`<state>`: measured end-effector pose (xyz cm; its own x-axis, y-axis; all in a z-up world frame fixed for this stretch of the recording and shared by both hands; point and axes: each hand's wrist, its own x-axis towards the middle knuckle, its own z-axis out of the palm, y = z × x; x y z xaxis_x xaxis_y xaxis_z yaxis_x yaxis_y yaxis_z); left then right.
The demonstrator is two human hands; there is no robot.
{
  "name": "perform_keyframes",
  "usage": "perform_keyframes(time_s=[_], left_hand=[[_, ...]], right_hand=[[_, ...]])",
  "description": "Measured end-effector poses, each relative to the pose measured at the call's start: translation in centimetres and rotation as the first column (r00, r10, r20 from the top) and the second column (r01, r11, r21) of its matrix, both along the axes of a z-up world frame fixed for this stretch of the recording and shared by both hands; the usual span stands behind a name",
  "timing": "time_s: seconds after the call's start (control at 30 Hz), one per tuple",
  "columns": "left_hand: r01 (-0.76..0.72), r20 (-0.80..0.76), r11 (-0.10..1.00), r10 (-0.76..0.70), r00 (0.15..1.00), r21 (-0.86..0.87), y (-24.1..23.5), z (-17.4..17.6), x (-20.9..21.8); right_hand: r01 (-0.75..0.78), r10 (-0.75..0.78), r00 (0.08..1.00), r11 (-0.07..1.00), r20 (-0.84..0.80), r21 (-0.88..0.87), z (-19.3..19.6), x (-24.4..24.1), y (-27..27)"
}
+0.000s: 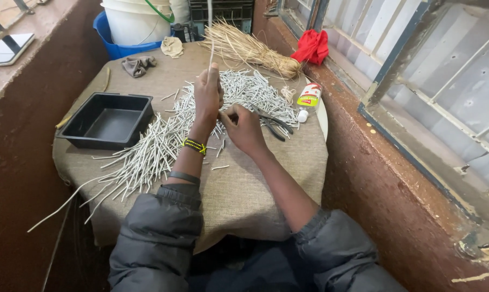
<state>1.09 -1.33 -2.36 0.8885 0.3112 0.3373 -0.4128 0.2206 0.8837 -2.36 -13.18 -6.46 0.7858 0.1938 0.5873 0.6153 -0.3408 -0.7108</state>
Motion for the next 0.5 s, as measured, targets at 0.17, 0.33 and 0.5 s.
perform_keyframes(time_s=[0.17,0.33,0.5], left_hand=[[0.051,0.006,0.977,-0.051,0.999,-0.205,0.8,0.2,0.2],[0.029,0.069,0.968,-0.012,0.998,-0.250,1.6,1.4,-0.5],[0.079,0.112,0.926,-0.040,0.993,-0.370,3.4,1.3,1.2]], right_hand=[[-0.272,0.336,0.863,0.938,-0.376,0.213,1.2,-1.7,-0.7],[-0.337,0.449,0.821,0.880,-0.352,0.335,1.1,-1.7,-0.7],[-0.278,0.405,0.881,0.861,-0.243,0.426,1.3,-3.2,-1.7]])
